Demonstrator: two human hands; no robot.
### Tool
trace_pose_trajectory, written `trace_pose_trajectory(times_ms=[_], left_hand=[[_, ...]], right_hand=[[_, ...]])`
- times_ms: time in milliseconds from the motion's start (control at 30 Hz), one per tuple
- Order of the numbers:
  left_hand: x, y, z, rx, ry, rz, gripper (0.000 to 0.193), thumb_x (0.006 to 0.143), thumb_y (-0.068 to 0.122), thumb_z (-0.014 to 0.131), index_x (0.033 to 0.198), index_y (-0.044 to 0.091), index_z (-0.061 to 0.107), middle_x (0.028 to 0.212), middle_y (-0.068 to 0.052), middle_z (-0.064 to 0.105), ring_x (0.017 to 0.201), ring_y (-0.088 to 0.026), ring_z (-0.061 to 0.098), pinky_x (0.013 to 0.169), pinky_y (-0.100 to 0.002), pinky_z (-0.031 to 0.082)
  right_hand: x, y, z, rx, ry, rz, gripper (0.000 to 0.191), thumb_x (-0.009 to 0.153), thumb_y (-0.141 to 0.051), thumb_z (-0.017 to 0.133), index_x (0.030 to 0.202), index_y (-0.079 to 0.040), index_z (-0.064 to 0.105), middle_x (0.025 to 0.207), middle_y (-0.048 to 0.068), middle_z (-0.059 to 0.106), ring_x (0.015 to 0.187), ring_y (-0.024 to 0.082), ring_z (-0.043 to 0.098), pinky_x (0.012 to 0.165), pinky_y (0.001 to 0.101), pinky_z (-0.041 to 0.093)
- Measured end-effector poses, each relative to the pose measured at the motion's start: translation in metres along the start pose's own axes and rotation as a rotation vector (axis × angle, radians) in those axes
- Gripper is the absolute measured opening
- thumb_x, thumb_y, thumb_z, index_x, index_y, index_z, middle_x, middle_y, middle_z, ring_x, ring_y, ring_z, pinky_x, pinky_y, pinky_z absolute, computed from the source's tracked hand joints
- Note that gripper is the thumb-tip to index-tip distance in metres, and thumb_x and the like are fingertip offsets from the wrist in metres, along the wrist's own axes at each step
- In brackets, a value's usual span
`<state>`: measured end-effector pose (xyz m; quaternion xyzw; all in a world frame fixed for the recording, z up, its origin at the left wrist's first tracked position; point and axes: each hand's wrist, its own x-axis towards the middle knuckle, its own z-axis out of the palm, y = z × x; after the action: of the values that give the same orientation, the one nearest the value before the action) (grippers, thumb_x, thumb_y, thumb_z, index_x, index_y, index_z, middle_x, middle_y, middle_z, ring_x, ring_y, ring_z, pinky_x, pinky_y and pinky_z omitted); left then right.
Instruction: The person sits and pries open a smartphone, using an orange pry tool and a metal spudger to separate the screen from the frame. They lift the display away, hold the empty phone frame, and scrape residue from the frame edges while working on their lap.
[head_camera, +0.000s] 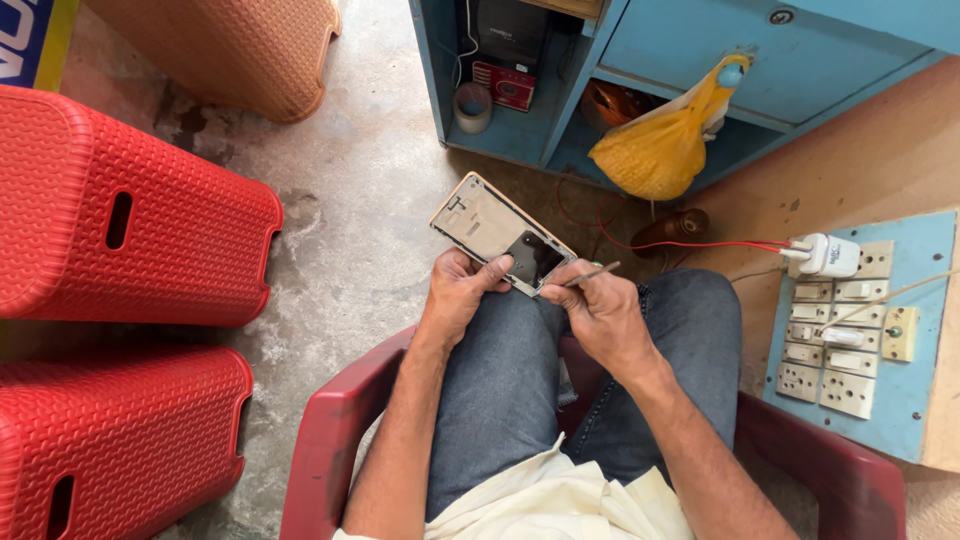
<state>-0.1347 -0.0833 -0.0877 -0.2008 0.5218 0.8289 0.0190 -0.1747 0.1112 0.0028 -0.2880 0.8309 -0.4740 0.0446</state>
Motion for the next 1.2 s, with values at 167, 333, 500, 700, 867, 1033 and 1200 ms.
trace_pose_trajectory(times_ms=[167, 333, 500, 700, 867, 1033, 1200], left_hand=[[0.001, -0.002, 0.000, -0.024, -0.006, 0.004, 0.021, 0.090, 0.015, 0.079, 0.102, -0.002, 0.075, 0.089, -0.007, 0.076, 0.073, -0.010, 0.069, 0.067, -0.024, 0.058], [0.003, -0.003, 0.001, -0.022, -0.005, 0.014, 0.020, 0.090, 0.015, 0.078, 0.102, -0.001, 0.075, 0.090, -0.006, 0.077, 0.073, -0.009, 0.069, 0.067, -0.024, 0.058], [0.006, -0.002, 0.003, -0.046, -0.011, 0.004, 0.020, 0.090, 0.015, 0.078, 0.102, 0.000, 0.075, 0.091, -0.006, 0.076, 0.074, -0.010, 0.069, 0.067, -0.025, 0.059], [0.006, 0.002, 0.004, -0.038, -0.007, -0.015, 0.020, 0.090, 0.016, 0.078, 0.101, 0.000, 0.075, 0.090, -0.007, 0.077, 0.075, -0.010, 0.070, 0.067, -0.026, 0.061], [0.007, 0.004, 0.004, -0.049, 0.006, -0.024, 0.019, 0.090, 0.015, 0.078, 0.100, -0.001, 0.075, 0.089, -0.007, 0.076, 0.075, -0.011, 0.070, 0.067, -0.026, 0.061], [0.010, 0.004, 0.006, -0.074, 0.008, -0.023, 0.020, 0.090, 0.015, 0.078, 0.102, 0.000, 0.075, 0.090, -0.007, 0.076, 0.075, -0.011, 0.070, 0.067, -0.026, 0.061], [0.010, 0.005, 0.000, -0.138, -0.018, -0.030, 0.022, 0.090, 0.016, 0.077, 0.105, 0.000, 0.074, 0.094, -0.007, 0.077, 0.077, -0.012, 0.072, 0.068, -0.027, 0.061]], right_hand=[[-0.009, -0.007, 0.006, -0.077, 0.069, -0.063, 0.012, 0.091, -0.007, 0.077, 0.098, -0.003, 0.068, 0.090, 0.008, 0.074, 0.082, 0.024, 0.073, 0.072, 0.0326, 0.057], [-0.014, -0.010, 0.009, -0.092, 0.100, -0.097, 0.012, 0.089, -0.006, 0.078, 0.095, -0.002, 0.068, 0.091, 0.008, 0.074, 0.083, 0.024, 0.074, 0.073, 0.0326, 0.057], [-0.022, -0.012, 0.005, -0.092, 0.077, -0.139, 0.013, 0.089, -0.005, 0.077, 0.094, -0.002, 0.065, 0.096, 0.009, 0.075, 0.087, 0.024, 0.075, 0.075, 0.0328, 0.058], [-0.028, -0.017, 0.005, -0.170, 0.047, -0.191, 0.016, 0.089, -0.004, 0.077, 0.096, -0.002, 0.063, 0.101, 0.011, 0.075, 0.088, 0.026, 0.074, 0.074, 0.0329, 0.058], [-0.030, -0.020, 0.008, -0.219, 0.033, -0.244, 0.017, 0.088, -0.003, 0.078, 0.096, -0.001, 0.063, 0.102, 0.013, 0.074, 0.090, 0.027, 0.074, 0.075, 0.0335, 0.059], [-0.031, -0.018, 0.009, -0.269, 0.027, -0.280, 0.018, 0.086, -0.003, 0.079, 0.096, 0.000, 0.063, 0.102, 0.013, 0.073, 0.090, 0.027, 0.074, 0.074, 0.0332, 0.059], [-0.031, -0.008, 0.004, 0.117, 0.229, 0.005, 0.009, 0.102, -0.006, 0.067, 0.103, -0.002, 0.059, 0.107, 0.013, 0.073, 0.091, 0.022, 0.073, 0.080, 0.0330, 0.062]])
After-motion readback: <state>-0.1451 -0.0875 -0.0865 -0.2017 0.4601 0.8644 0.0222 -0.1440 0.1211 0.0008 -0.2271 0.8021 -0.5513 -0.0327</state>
